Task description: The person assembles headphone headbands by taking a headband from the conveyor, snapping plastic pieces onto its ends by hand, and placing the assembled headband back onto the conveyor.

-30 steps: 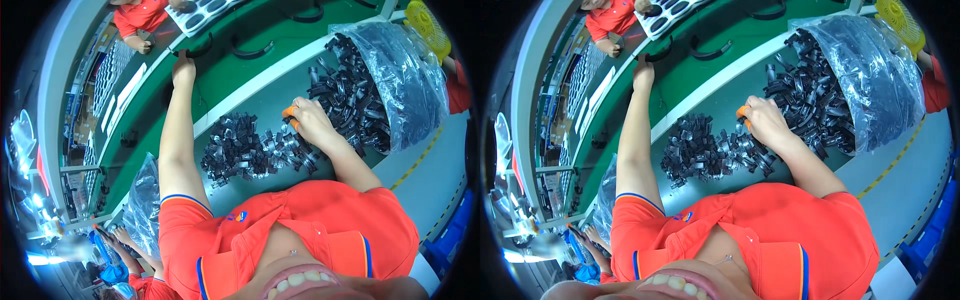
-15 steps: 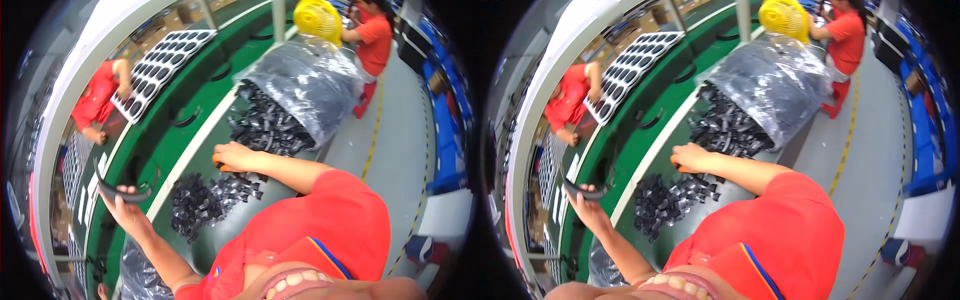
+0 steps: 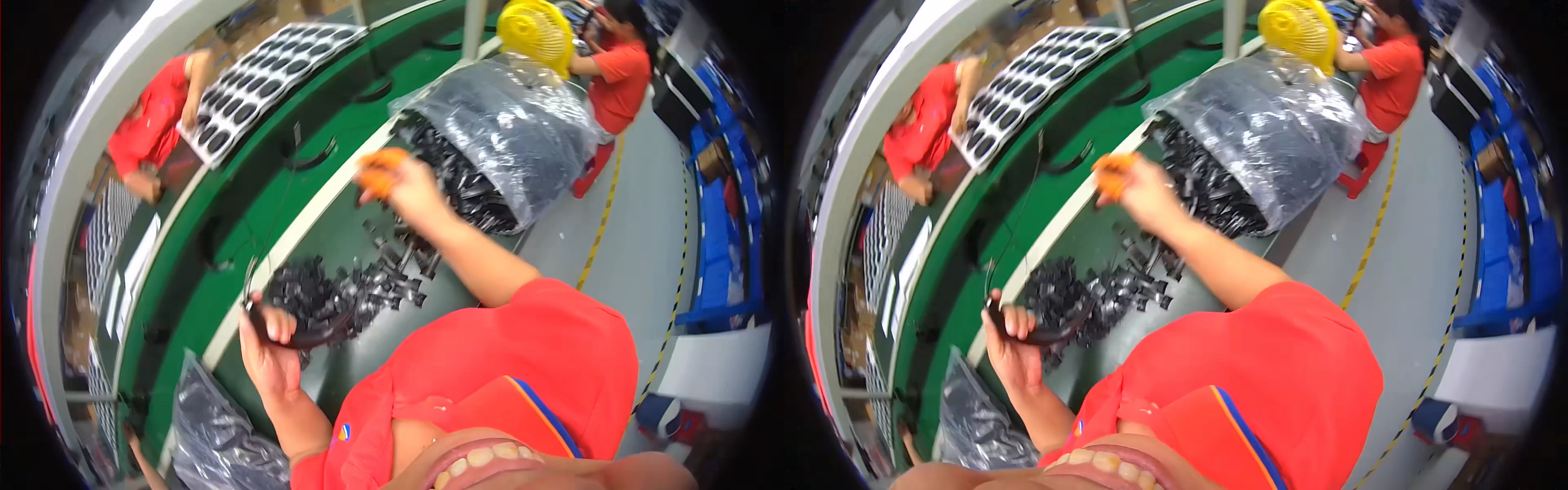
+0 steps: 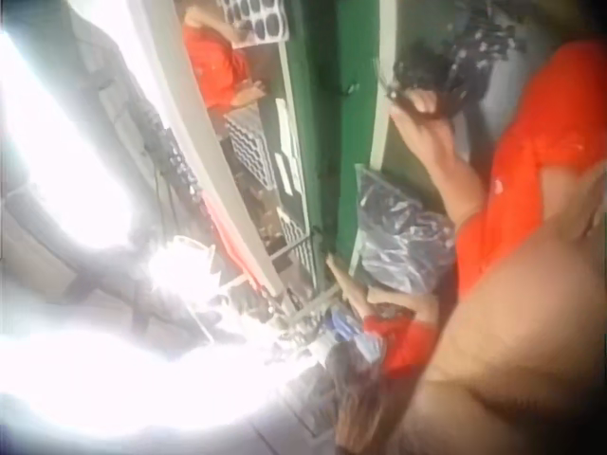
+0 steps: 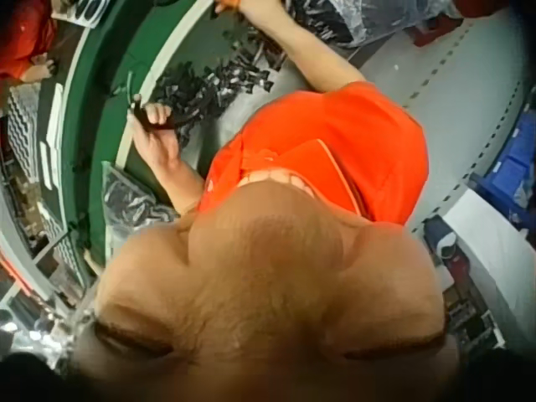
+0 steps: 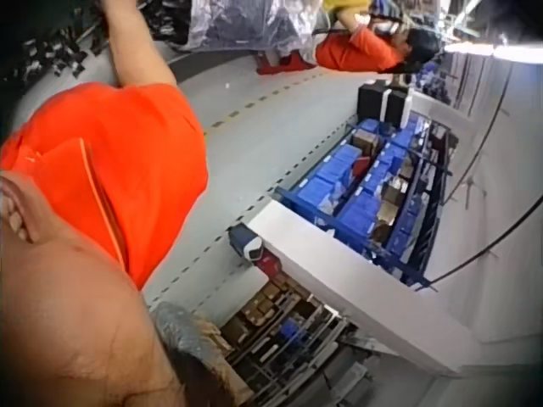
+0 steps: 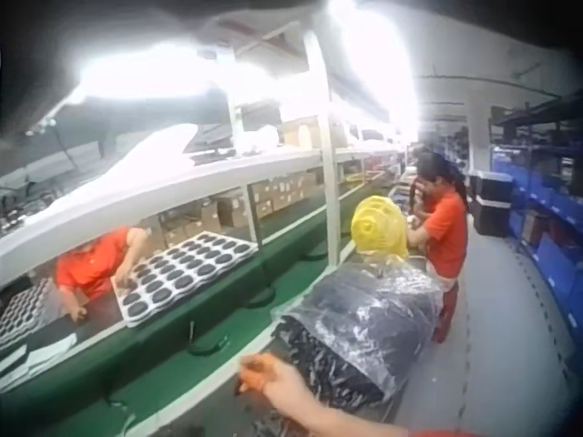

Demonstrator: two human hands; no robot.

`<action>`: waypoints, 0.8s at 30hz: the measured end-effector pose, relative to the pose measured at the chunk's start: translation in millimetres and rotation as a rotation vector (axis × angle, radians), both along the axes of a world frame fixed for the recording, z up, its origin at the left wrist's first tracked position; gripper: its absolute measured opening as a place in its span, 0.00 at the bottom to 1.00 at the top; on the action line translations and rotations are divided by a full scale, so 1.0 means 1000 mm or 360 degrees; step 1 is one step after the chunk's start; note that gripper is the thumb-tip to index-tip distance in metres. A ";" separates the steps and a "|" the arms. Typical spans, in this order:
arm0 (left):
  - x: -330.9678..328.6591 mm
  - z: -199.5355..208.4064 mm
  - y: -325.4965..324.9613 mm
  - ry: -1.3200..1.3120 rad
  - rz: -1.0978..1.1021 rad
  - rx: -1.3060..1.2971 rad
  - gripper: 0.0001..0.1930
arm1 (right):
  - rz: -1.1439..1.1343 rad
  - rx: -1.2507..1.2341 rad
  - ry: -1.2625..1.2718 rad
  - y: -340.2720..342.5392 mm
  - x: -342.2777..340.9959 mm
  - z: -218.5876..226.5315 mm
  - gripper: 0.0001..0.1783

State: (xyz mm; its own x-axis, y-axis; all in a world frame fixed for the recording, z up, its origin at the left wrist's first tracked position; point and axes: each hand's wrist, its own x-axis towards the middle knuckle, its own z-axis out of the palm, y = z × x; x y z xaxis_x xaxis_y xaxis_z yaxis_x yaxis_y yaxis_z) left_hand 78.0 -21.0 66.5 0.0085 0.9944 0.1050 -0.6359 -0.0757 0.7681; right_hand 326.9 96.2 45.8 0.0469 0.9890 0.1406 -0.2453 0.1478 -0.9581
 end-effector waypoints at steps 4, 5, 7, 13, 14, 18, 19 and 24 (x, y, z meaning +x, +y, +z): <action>-0.008 -0.017 0.003 -0.0194 -0.0050 -0.0001 0.18 | -0.0689 0.0148 -0.0103 0.026 0.038 -0.004 0.12; -0.007 -0.018 0.006 -0.0196 -0.0099 0.0018 0.18 | -0.0609 0.0469 -0.0384 0.019 0.050 0.003 0.09; -0.001 -0.010 0.018 -0.0138 -0.0290 -0.0003 0.18 | 0.0070 0.0396 0.0509 0.000 0.063 0.021 0.11; 0.008 -0.023 0.023 -0.0022 -0.0196 -0.0168 0.16 | 0.0906 0.0086 0.0358 -0.039 -0.026 0.022 0.14; 0.005 -0.028 0.019 0.0035 -0.0172 -0.0106 0.15 | 0.0936 0.0036 0.0242 -0.039 -0.043 0.016 0.14; 0.009 -0.035 0.020 0.0066 -0.0181 -0.0150 0.16 | 0.1012 -0.0122 0.0328 -0.040 -0.058 0.004 0.14; 0.010 -0.035 0.021 0.0090 -0.0186 -0.0200 0.18 | 0.1011 -0.0139 0.0369 -0.039 -0.059 0.000 0.14; 0.011 -0.037 0.022 0.0062 -0.0209 -0.0190 0.20 | 0.0995 -0.0192 0.0393 -0.037 -0.055 -0.006 0.15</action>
State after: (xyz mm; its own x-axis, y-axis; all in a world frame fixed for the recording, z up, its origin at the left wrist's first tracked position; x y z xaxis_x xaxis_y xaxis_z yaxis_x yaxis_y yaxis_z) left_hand 88.8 1.1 29.4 0.1409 0.9899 -0.0165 -0.6040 0.0992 0.7908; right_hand 271.5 59.2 39.4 -0.5219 0.8487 0.0861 -0.4634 -0.1973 -0.8639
